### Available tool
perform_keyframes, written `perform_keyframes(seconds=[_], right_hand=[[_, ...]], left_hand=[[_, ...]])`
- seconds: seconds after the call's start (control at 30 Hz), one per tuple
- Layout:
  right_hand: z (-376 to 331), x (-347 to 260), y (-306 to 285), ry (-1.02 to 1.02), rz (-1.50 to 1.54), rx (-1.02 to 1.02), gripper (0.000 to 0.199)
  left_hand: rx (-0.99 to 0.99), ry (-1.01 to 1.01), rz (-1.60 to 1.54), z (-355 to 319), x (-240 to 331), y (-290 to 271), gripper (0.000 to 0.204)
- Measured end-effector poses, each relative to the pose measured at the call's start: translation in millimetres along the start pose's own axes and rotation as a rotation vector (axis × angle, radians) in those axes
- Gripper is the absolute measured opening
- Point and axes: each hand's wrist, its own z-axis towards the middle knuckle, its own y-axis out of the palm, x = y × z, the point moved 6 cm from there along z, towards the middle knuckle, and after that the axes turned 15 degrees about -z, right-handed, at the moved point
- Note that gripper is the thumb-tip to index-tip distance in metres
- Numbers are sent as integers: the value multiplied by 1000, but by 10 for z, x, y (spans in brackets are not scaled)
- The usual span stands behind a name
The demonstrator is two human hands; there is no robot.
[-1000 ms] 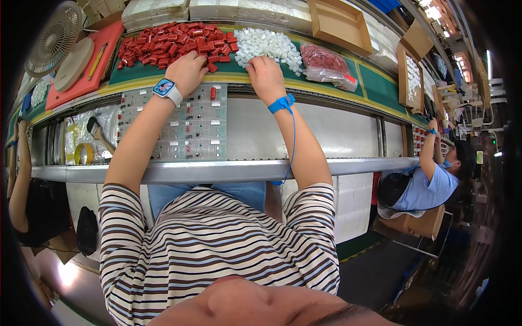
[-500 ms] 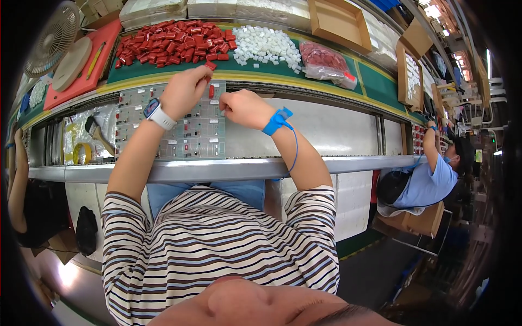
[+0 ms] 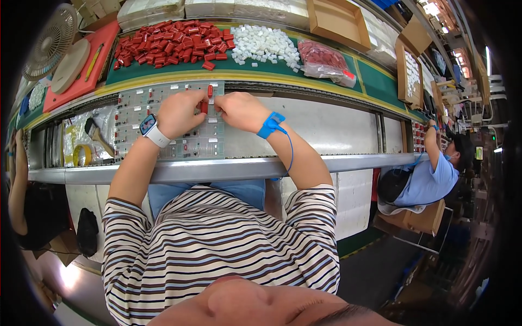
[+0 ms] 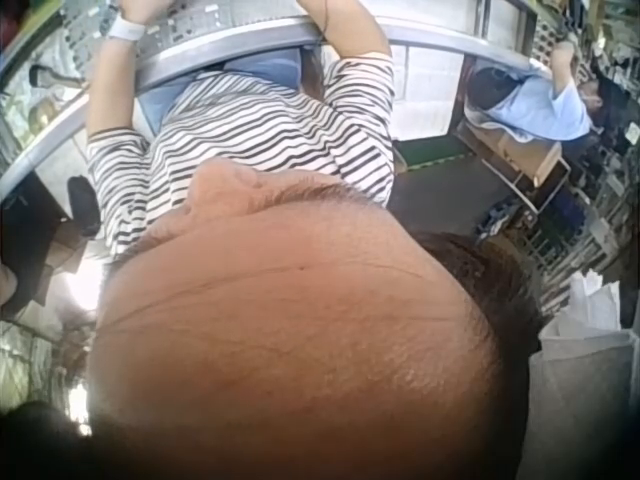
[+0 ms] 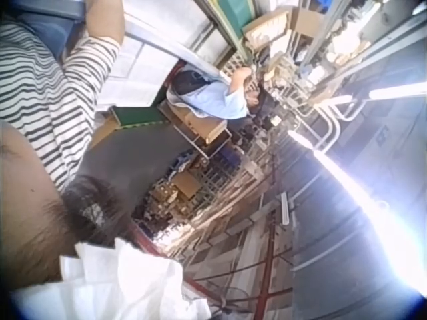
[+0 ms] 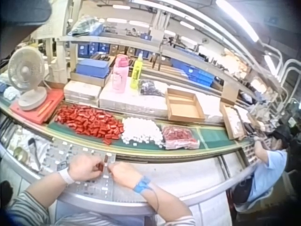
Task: The person manually places and inserts electronic components onto a printed circuit board (PCB) on an assembly line.
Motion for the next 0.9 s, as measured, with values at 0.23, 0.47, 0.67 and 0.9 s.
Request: perform_keyframes(seconds=[0.23,0.47,0.67,0.9], right_hand=[[-18,232,-288,145,328,-42,20],[-55,912,-246,307,-204,528,26],[-21,963,-159,286,-304,570,21],[33,1040,-157,301,-255,545,13]], left_hand=[[-15,67,86,22,7,34,25],[18,83,81,42,-9,56,22],[26,83,180,47,68,108,22],[-23,56,138,88,57,66,21]])
